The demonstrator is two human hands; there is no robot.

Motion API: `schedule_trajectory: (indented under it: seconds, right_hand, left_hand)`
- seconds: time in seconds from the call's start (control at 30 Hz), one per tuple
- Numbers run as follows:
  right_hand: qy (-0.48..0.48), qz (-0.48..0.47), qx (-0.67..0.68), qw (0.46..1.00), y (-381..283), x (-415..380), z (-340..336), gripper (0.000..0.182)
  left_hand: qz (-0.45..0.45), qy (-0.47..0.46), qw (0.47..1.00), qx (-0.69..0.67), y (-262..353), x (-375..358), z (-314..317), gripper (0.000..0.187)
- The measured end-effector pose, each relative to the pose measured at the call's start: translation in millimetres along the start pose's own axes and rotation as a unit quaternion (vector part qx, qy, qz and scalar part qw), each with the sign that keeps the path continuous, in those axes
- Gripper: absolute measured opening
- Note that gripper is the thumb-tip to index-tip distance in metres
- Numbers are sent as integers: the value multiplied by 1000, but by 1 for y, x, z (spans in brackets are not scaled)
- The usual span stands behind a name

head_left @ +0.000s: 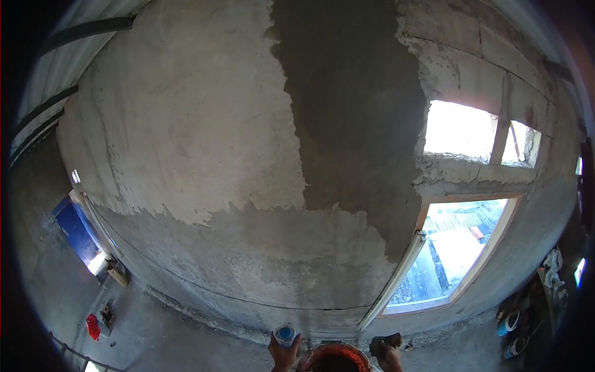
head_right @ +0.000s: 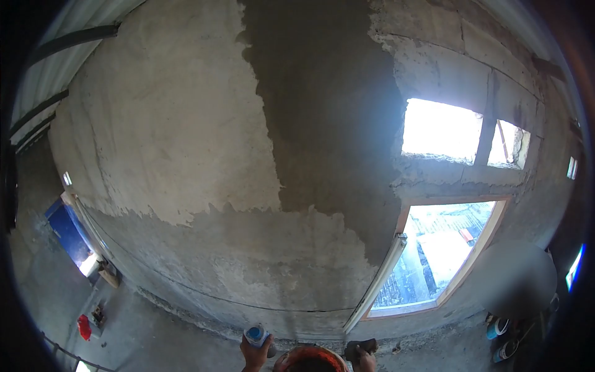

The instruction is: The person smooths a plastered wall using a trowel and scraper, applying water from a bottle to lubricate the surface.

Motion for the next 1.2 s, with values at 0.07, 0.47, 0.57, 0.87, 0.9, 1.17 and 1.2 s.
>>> schedule_trajectory:
  seconds: [0.07, 0.47, 0.57, 0.87, 0.9, 1.17, 1.2]
  right_hand:
    - [-27, 43, 24, 998, 24, 21, -15, 21]
    - [-26, 11, -17, 999, -7, -25, 53, 23]
    - [-30, 39, 3, 999, 3, -15, 46, 23]
    - [9, 90, 32, 995, 13, -29, 63, 28]
    - [10, 90, 31, 995, 12, -30, 66, 28]
    - [33, 73, -51, 995, 16, -37, 76, 36]
    - [33, 73, -51, 996, 19, -32, 72, 36]
  left_hand:
    - [-12, 6, 1000, 4, 17, -6, -8, 49]
    - [-127, -50, 974, -180, 14, -56, -11, 45]
    - [-83, -67, 986, -125, 33, -57, -16, 51]
    - [-161, -101, 981, -44, 23, -52, -10, 56]
    - [-203, -106, 971, -68, 19, -55, -8, 56]
    - [-71, -98, 991, -62, 37, -48, -14, 57]
    - [-53, -101, 989, -94, 35, -48, -13, 59]
Point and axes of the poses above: each hand's wrist, its own x-axis towards the middle knuckle, its own z-axis out of the palm, y = z × x, the point moved 8 cm from there along x, towards the middle knuckle, and after that the axes turned 3 degrees about z, right-handed, at the moved point
